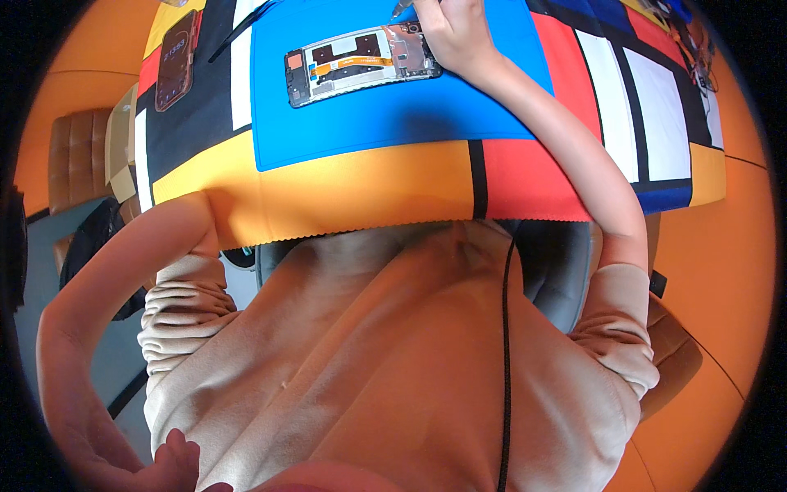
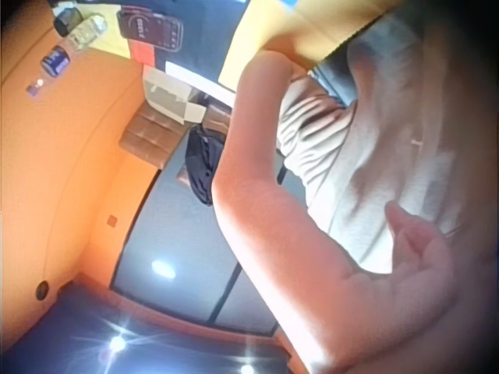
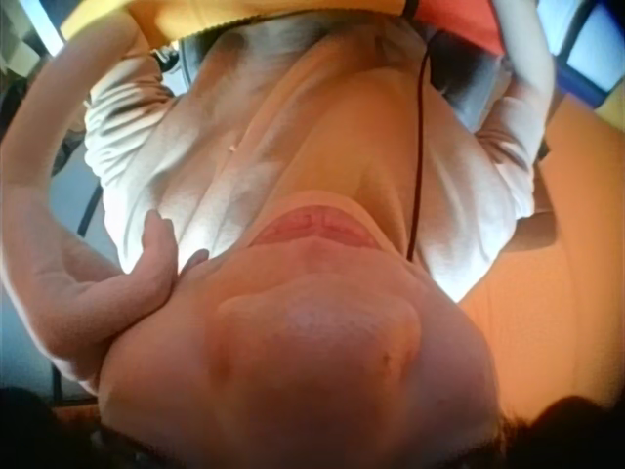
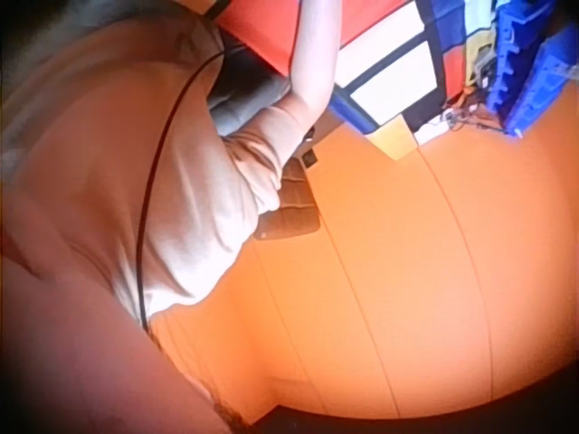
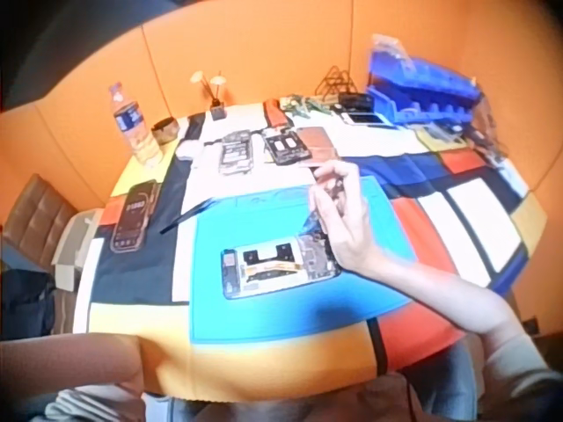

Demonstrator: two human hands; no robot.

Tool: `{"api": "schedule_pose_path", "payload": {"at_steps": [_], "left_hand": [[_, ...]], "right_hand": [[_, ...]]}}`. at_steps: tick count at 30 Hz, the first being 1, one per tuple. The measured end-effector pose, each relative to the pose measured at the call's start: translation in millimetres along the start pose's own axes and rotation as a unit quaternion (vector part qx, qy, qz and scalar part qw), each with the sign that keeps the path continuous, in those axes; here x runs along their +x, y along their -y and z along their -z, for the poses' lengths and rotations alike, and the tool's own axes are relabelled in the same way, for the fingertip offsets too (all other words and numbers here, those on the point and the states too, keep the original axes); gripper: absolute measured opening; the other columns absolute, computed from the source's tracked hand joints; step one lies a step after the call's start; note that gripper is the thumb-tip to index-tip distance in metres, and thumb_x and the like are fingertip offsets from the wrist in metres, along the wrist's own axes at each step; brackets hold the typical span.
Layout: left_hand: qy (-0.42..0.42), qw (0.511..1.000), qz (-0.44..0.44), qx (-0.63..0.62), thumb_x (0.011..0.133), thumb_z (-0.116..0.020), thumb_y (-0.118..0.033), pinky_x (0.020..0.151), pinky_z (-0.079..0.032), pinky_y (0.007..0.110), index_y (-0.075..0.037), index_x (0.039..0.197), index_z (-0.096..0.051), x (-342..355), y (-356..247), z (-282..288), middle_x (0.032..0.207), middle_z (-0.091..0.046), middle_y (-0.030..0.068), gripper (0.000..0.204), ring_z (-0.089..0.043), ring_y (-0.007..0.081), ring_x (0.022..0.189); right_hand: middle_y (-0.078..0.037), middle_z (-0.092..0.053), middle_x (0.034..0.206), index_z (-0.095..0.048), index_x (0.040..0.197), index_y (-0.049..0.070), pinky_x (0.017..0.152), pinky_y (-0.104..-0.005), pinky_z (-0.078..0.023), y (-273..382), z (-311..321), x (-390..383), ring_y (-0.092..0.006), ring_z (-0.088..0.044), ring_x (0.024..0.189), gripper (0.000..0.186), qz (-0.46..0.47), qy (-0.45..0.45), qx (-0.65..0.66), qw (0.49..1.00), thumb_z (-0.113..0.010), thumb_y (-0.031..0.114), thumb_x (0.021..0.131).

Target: The person uses a screwdriver to remove screws from a disassembled smartphone placed on a multi-colored mat. They repeatedly unscrew and remove screws from various locations on the phone's internal frame, then place the screws on the mat. The phone remains open throughout the clip.

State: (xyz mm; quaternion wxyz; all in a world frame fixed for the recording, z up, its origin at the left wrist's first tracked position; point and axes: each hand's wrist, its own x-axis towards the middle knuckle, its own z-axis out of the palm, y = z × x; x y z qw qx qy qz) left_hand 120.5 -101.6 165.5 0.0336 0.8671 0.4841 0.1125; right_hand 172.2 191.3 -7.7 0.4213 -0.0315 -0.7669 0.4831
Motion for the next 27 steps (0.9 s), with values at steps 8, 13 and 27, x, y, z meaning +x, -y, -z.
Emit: {"api": "schedule_pose_path", "payload": {"at_steps": [8,13,27], "left_hand": [[0.006,1.0,0.017,0.003,0.092,-0.068,-0.019,0.064,-0.051,0.033,-0.006,0.091,-0.074,-0.4,-1.8,3.0,0.083,-0.073,0.0045,0.014,-0.065,0.0169,0.073],[0.012,1.0,0.027,0.003,0.092,-0.069,-0.019,0.064,-0.051,0.033,-0.006,0.091,-0.074,-0.8,-1.6,4.9,0.083,-0.073,0.0043,0.014,-0.065,0.0167,0.073],[0.028,0.998,0.053,0.011,0.09,-0.07,-0.019,0.064,-0.05,0.031,-0.007,0.091,-0.073,-8.0,-1.8,4.9,0.083,-0.072,0.0039,0.012,-0.064,0.0159,0.074]], "right_hand": [[-0.003,-0.053,0.089,-0.044,0.126,0.005,0.064,-0.0211,-0.038,-5.9,-3.0,0.5,-0.0061,-0.047,0.073,0.021,0.051,0.005,0.004,0.999,-0.048,0.005,0.106],[-0.004,-0.053,0.089,-0.043,0.126,0.004,0.065,-0.0216,-0.039,-5.5,0.7,-2.3,-0.0065,-0.047,0.073,0.021,0.017,0.011,-0.006,1.0,-0.048,0.004,0.106],[-0.003,-0.054,0.086,-0.042,0.127,0.003,0.064,-0.0207,-0.038,-0.3,1.9,-2.9,-0.0057,-0.046,0.07,0.023,0.017,0.021,0.002,1.0,-0.049,0.004,0.105]]}}
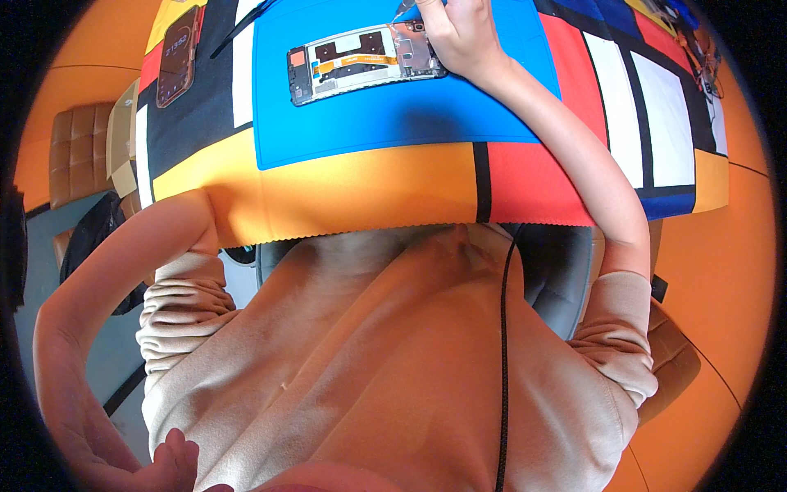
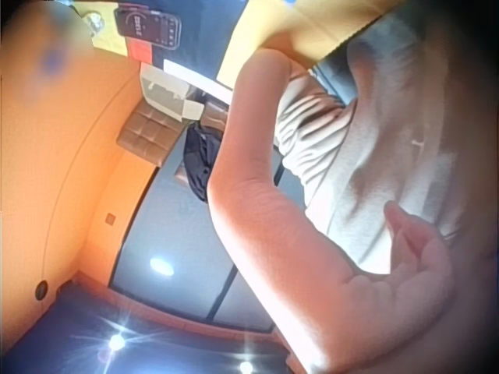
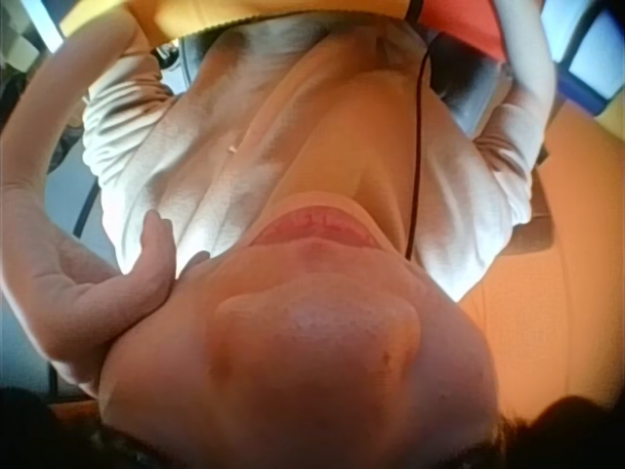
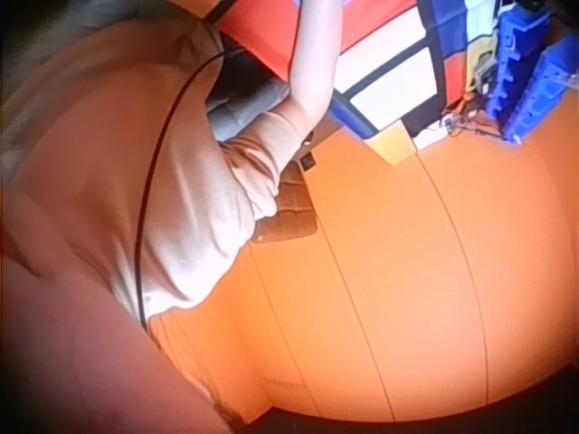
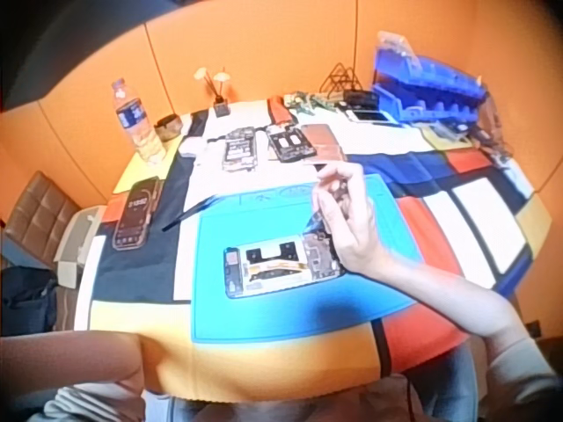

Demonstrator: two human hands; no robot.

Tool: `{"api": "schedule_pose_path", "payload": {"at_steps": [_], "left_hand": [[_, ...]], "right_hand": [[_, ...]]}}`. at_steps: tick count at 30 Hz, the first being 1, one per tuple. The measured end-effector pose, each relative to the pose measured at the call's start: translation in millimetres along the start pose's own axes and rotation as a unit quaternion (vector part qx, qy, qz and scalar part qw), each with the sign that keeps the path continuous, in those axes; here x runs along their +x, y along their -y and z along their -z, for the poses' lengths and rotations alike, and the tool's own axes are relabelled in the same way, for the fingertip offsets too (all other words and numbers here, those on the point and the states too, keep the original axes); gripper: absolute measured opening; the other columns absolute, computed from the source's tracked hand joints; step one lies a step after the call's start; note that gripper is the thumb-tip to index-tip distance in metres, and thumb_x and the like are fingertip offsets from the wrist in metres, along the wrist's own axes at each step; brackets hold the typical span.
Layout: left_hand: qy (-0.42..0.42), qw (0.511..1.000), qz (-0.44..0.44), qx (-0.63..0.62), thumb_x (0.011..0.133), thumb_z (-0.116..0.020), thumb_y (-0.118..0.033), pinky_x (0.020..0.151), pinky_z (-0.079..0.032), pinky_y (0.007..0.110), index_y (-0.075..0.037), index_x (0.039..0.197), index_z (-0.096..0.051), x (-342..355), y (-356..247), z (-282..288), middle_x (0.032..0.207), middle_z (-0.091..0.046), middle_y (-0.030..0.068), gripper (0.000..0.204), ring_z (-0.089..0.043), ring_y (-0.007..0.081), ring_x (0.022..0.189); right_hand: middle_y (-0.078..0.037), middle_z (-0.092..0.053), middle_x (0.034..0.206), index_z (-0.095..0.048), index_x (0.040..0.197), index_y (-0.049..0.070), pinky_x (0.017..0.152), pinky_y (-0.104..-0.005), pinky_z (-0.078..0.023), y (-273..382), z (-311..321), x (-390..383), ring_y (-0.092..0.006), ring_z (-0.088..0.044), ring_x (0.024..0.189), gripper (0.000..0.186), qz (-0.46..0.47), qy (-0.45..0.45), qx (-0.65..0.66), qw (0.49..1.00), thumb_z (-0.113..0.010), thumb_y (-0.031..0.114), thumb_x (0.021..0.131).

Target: The person uses a screwdriver to remove screws from a disassembled smartphone placed on a multi-colored mat. They repeatedly unscrew and remove screws from various locations on the phone's internal frame, then place the screws on the mat. The phone remains open throughout the clip.

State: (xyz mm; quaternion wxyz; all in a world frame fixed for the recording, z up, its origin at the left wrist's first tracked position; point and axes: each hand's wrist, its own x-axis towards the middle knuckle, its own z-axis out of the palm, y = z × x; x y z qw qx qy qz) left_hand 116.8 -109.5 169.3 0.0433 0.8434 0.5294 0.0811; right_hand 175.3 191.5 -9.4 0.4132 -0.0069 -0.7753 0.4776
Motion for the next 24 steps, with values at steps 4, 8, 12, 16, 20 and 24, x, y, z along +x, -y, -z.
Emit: {"api": "schedule_pose_path", "payload": {"at_steps": [4,8,12,16,20,24], "left_hand": [[0.002,1.0,0.005,0.004,0.089,-0.07,-0.018,0.064,-0.05,0.031,-0.007,0.091,-0.073,-0.6,0.6,-0.9,0.083,-0.072,0.0037,0.012,-0.064,0.0157,0.074],[0.004,1.0,0.011,0.005,0.089,-0.07,-0.018,0.064,-0.049,0.031,-0.007,0.091,-0.072,-0.4,1.3,-1.5,0.084,-0.072,0.0036,0.012,-0.064,0.0155,0.074],[0.007,1.0,0.016,0.006,0.088,-0.071,-0.018,0.064,-0.049,0.03,-0.007,0.091,-0.072,0.4,1.8,-0.8,0.084,-0.072,0.0035,0.011,-0.064,0.0153,0.074],[0.005,1.0,0.022,0.008,0.088,-0.071,-0.018,0.064,-0.049,0.03,-0.007,0.091,-0.072,1.4,1.9,-1.6,0.084,-0.072,0.0034,0.011,-0.064,0.0151,0.074],[0.006,0.999,0.029,0.012,0.087,-0.071,-0.018,0.064,-0.048,0.03,-0.007,0.091,-0.071,1.5,2.0,-0.5,0.084,-0.072,0.0032,0.011,-0.064,0.0149,0.074],[0.01,0.999,0.036,0.013,0.087,-0.071,-0.017,0.064,-0.048,0.029,-0.007,0.091,-0.071,-0.8,2.4,1.4,0.084,-0.072,0.0031,0.011,-0.064,0.0147,0.075]], "right_hand": [[-0.004,-0.054,0.086,-0.042,0.127,0.003,0.064,-0.0213,-0.039,-6.1,-2.1,1.9,-0.0061,-0.046,0.071,0.023,0.047,-0.001,0.012,0.999,-0.048,0.004,0.105],[-0.004,-0.054,0.086,-0.042,0.128,0.003,0.065,-0.0223,-0.039,-10.9,-1.1,1.9,-0.0066,-0.047,0.072,0.023,0.063,-0.004,-0.001,0.998,-0.048,0.004,0.105],[-0.004,-0.055,0.087,-0.043,0.128,0.003,0.065,-0.0224,-0.039,-6.4,-0.3,2.2,-0.0066,-0.047,0.072,0.024,0.06,-0.006,-0.017,0.998,-0.048,0.004,0.105],[-0.004,-0.055,0.087,-0.042,0.128,0.003,0.065,-0.0215,-0.039,1.4,0.5,-0.3,-0.0062,-0.047,0.072,0.024,0.009,-0.001,-0.009,1.0,-0.048,0.004,0.105],[-0.004,-0.055,0.087,-0.042,0.128,0.003,0.064,-0.0211,-0.038,-1.7,-1.0,0.0,-0.006,-0.046,0.072,0.024,0.018,-0.002,0.006,1.0,-0.048,0.004,0.105],[-0.004,-0.055,0.087,-0.042,0.128,0.003,0.064,-0.0217,-0.039,-9.9,-1.2,1.7,-0.0065,-0.046,0.072,0.024,0.063,-0.008,-0.005,0.998,-0.048,0.004,0.105]]}}
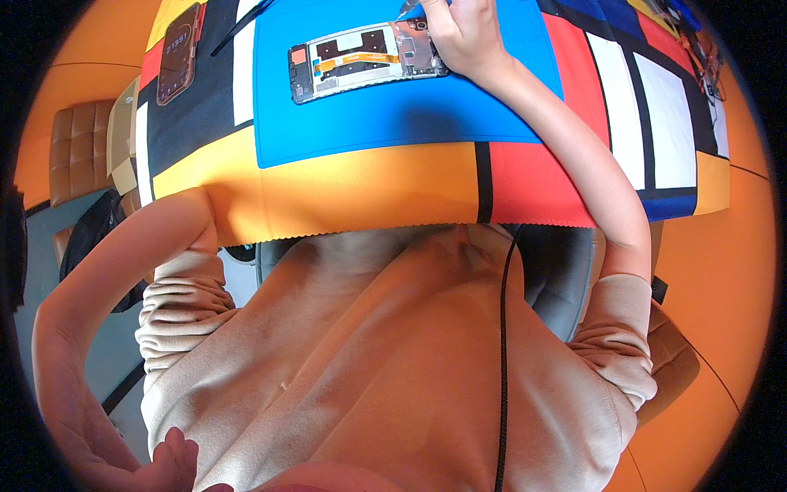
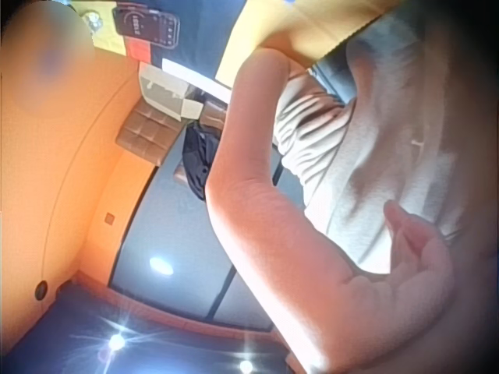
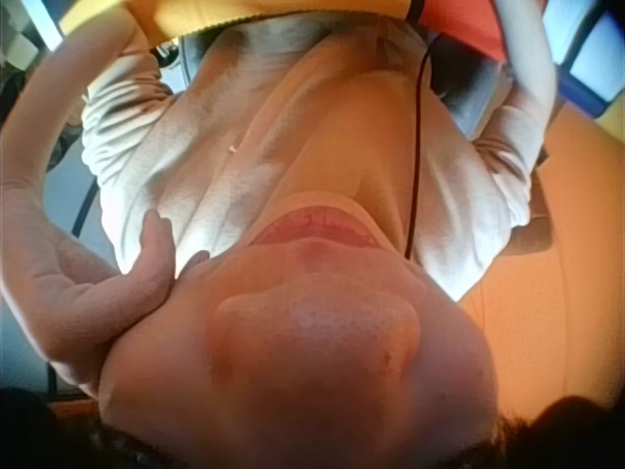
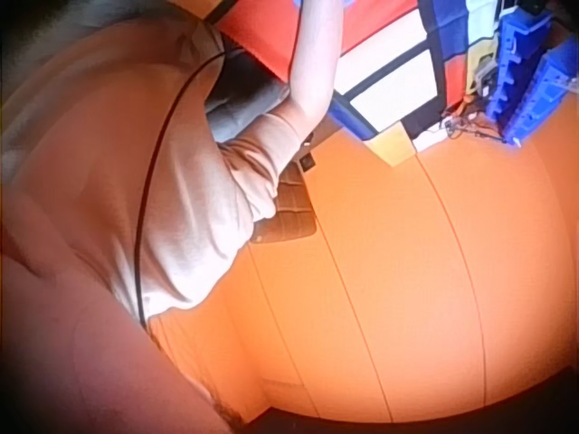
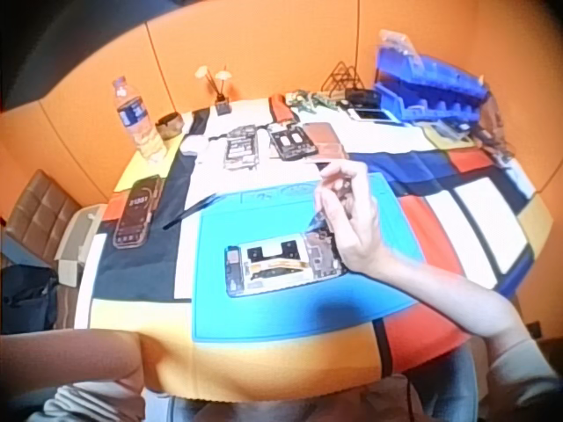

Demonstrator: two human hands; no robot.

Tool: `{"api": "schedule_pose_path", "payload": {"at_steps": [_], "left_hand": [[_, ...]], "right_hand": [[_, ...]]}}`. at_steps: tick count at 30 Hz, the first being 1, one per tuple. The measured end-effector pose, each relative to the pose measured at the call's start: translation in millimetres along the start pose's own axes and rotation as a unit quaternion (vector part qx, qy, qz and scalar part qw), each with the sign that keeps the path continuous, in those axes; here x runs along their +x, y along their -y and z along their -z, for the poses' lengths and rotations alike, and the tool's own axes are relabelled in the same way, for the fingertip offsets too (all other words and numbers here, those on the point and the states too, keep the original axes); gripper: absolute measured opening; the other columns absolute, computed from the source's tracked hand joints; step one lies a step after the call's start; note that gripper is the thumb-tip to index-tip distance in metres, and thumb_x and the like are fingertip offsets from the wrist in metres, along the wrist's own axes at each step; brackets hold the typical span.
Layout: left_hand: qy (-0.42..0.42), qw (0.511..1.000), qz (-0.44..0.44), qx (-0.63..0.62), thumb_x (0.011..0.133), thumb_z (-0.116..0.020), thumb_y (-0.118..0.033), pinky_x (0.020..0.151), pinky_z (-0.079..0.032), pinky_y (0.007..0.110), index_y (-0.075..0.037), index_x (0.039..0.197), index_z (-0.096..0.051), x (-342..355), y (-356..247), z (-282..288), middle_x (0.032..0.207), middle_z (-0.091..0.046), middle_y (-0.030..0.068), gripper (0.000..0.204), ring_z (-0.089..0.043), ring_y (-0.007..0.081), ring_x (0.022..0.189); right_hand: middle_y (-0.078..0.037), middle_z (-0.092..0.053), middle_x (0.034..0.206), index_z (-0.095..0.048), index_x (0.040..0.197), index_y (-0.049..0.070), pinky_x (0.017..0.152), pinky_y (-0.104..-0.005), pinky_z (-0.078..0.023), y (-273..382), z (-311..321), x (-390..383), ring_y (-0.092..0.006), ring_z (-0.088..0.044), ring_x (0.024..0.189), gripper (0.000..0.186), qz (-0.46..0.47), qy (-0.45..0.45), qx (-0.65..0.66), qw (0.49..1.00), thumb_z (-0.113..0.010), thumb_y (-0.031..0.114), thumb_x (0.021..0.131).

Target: The person uses a screwdriver to remove screws from a disassembled smartphone placed on a multi-colored mat. They repeatedly unscrew and remove screws from various locations on the phone's internal frame, then place the screws on the mat. The phone remains open throughout the clip.

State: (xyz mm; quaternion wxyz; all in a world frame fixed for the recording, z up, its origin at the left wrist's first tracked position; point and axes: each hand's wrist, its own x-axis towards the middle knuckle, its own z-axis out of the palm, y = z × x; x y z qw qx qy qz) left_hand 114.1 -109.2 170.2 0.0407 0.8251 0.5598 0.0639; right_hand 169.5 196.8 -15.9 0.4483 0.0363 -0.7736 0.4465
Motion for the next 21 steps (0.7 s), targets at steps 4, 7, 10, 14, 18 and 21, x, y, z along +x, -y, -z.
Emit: {"api": "schedule_pose_path", "payload": {"at_steps": [4,7,10,14,18,21], "left_hand": [[0.007,1.0,0.01,0.005,0.086,-0.072,-0.017,0.064,-0.048,0.029,-0.007,0.091,-0.071,-2.1,-1.3,1.2,0.084,-0.072,0.003,0.011,-0.063,0.0145,0.075],[0.013,1.0,0.021,0.002,0.086,-0.072,-0.017,0.064,-0.047,0.029,-0.007,0.091,-0.071,1.5,1.2,6.6,0.084,-0.071,0.0029,0.011,-0.063,0.0143,0.075],[0.027,0.999,0.04,0.0,0.086,-0.072,-0.017,0.064,-0.047,0.028,-0.007,0.091,-0.071,8.5,4.0,13.7,0.085,-0.071,0.0028,0.011,-0.063,0.0142,0.075],[0.063,0.991,0.114,-0.019,0.085,-0.072,-0.017,0.063,-0.047,0.028,-0.008,0.091,-0.07,20.8,10.5,35.6,0.085,-0.071,0.0026,0.011,-0.063,0.014,0.075],[0.06,0.978,0.157,-0.122,0.089,-0.07,-0.018,0.067,-0.048,0.028,-0.005,0.096,-0.071,57.0,61.4,43.9,0.085,-0.071,0.0043,0.015,-0.064,0.014,0.078],[0.091,0.964,0.237,-0.079,0.091,-0.067,-0.016,0.07,-0.053,0.032,0.001,0.093,-0.073,114.2,133.9,12.8,0.083,-0.073,0.0095,0.018,-0.067,0.0168,0.075]], "right_hand": [[-0.004,-0.055,0.087,-0.042,0.128,0.003,0.065,-0.0224,-0.04,-0.4,0.4,0.2,-0.007,-0.047,0.073,0.024,0.002,0.002,-0.018,1.0,-0.048,0.005,0.105],[-0.004,-0.055,0.086,-0.042,0.128,0.003,0.064,-0.022,-0.039,4.1,-1.6,1.2,-0.0066,-0.047,0.071,0.024,-0.009,-0.004,-0.007,1.0,-0.048,0.005,0.105],[-0.004,-0.055,0.086,-0.042,0.129,0.003,0.062,-0.0213,-0.038,9.7,-0.7,1.8,-0.0061,-0.046,0.069,0.024,-0.044,0.0,-0.013,0.999,-0.048,0.005,0.105],[-0.003,-0.055,0.084,-0.043,0.127,0.005,0.058,-0.02,-0.038,9.6,-2.0,6.6,-0.0051,-0.045,0.065,0.021,-0.046,-0.047,0.03,0.997,-0.049,0.008,0.107],[-0.002,-0.054,0.082,-0.045,0.124,0.007,0.054,-0.0194,-0.037,6.8,3.5,8.0,-0.0046,-0.045,0.062,0.018,-0.098,-0.089,0.061,0.989,-0.049,0.014,0.108],[-0.002,-0.054,0.082,-0.045,0.123,0.007,0.051,-0.0193,-0.036,-0.1,7.9,10.1,-0.0045,-0.044,0.06,0.018,-0.11,-0.12,0.072,0.984,-0.049,0.017,0.109]]}}
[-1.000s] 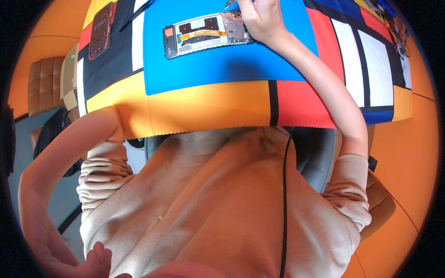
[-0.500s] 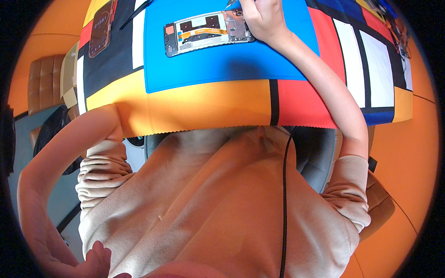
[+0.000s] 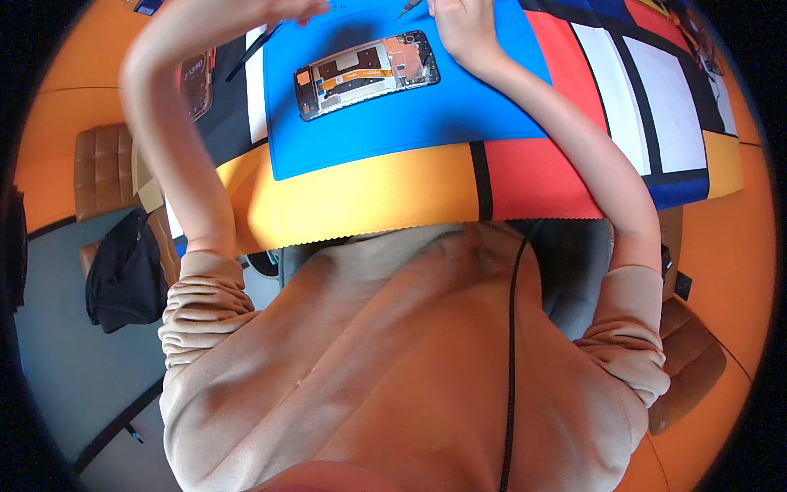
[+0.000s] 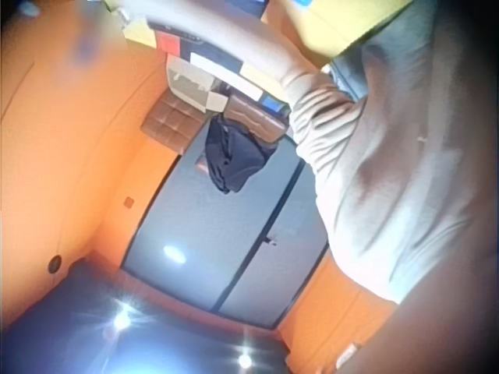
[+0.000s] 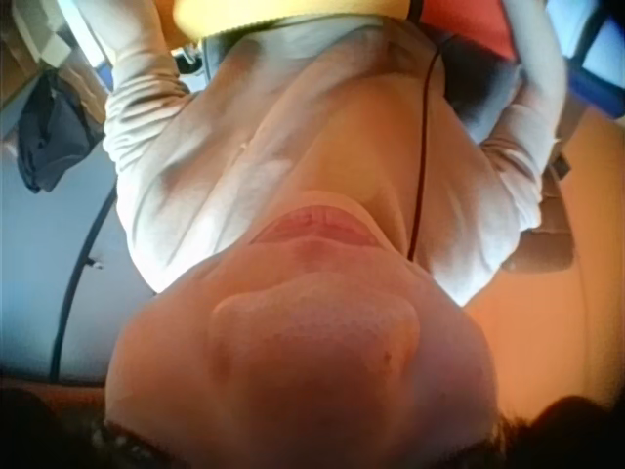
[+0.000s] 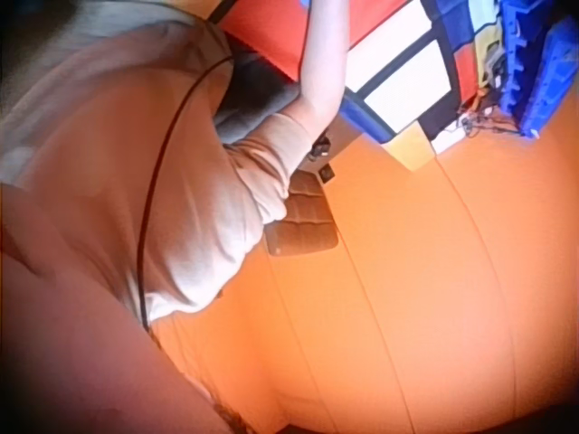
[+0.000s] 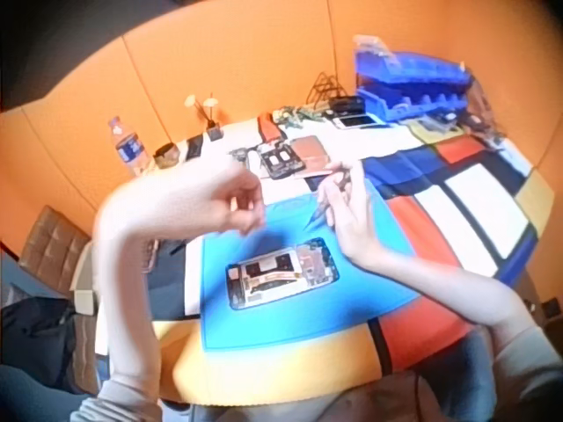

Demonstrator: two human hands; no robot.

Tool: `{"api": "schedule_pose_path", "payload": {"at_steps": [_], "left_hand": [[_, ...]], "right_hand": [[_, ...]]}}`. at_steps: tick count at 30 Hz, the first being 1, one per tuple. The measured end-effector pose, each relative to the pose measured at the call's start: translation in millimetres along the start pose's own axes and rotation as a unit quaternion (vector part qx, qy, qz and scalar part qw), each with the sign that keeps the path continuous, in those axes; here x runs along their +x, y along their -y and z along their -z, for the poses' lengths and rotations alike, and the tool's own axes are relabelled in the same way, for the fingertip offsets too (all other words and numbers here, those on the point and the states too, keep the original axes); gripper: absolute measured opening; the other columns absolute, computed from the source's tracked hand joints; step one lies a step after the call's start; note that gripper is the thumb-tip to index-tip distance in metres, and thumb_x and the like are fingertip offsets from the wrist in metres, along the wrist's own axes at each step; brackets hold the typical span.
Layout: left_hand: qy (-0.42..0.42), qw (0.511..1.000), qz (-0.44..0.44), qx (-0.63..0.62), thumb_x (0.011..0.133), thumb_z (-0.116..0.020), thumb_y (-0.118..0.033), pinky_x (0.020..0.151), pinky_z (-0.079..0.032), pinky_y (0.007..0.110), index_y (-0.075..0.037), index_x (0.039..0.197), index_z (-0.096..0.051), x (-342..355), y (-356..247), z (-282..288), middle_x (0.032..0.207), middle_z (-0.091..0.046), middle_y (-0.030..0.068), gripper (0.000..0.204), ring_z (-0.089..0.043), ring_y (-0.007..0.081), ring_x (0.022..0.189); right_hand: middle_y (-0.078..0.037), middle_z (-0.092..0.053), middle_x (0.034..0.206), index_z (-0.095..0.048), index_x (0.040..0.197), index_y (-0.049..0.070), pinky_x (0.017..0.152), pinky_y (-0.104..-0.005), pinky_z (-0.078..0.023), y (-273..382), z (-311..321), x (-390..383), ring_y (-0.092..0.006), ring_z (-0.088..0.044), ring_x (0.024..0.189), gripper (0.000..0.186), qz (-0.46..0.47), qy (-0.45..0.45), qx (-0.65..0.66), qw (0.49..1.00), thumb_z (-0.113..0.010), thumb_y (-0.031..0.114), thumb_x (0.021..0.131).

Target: The person uses a screwdriver to remove screws from a disassembled smartphone placed on a multi-colored mat. They repeatedly unscrew and remove screws from various locations on the phone's internal frame, then place the screws on the mat. The phone remains open throughout the clip.

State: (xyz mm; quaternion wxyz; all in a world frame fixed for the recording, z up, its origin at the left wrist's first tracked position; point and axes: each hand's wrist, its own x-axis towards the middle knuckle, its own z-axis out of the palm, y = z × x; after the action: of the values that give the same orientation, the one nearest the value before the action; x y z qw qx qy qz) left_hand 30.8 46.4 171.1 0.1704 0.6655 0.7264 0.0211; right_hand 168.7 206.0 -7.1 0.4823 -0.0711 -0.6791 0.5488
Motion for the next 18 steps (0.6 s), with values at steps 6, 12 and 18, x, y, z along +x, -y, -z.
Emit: {"api": "schedule_pose_path", "payload": {"at_steps": [6,12,18], "left_hand": [[0.021,0.994,-0.096,-0.05,0.088,-0.071,-0.015,0.076,-0.056,0.034,-0.001,0.094,-0.075,76.6,48.5,-61.0,0.085,-0.075,0.0122,0.016,-0.07,0.0205,0.08],[0.064,0.993,-0.092,-0.031,0.088,-0.073,-0.016,0.075,-0.055,0.036,-0.001,0.095,-0.076,87.0,53.7,-76.4,0.083,-0.074,0.0136,0.017,-0.07,0.0227,0.078],[0.071,0.993,-0.087,-0.032,0.086,-0.073,-0.015,0.074,-0.055,0.036,-0.002,0.095,-0.076,83.9,47.5,-76.8,0.083,-0.073,0.0151,0.017,-0.07,0.0247,0.078]], "right_hand": [[-0.001,-0.054,0.081,-0.046,0.121,0.008,0.05,-0.0189,-0.036,-17.9,10.0,10.6,-0.0047,-0.044,0.058,0.017,-0.046,-0.042,0.038,0.997,-0.049,0.019,0.109],[0.0,-0.053,0.081,-0.047,0.121,0.008,0.05,-0.0187,-0.036,-25.4,11.5,11.7,-0.0046,-0.046,0.061,0.016,-0.06,-0.045,0.072,0.995,-0.049,0.019,0.109],[0.0,-0.054,0.081,-0.047,0.122,0.009,0.049,-0.0187,-0.036,-25.0,12.1,11.9,-0.0045,-0.046,0.061,0.018,-0.066,-0.04,0.074,0.994,-0.05,0.021,0.109]]}}
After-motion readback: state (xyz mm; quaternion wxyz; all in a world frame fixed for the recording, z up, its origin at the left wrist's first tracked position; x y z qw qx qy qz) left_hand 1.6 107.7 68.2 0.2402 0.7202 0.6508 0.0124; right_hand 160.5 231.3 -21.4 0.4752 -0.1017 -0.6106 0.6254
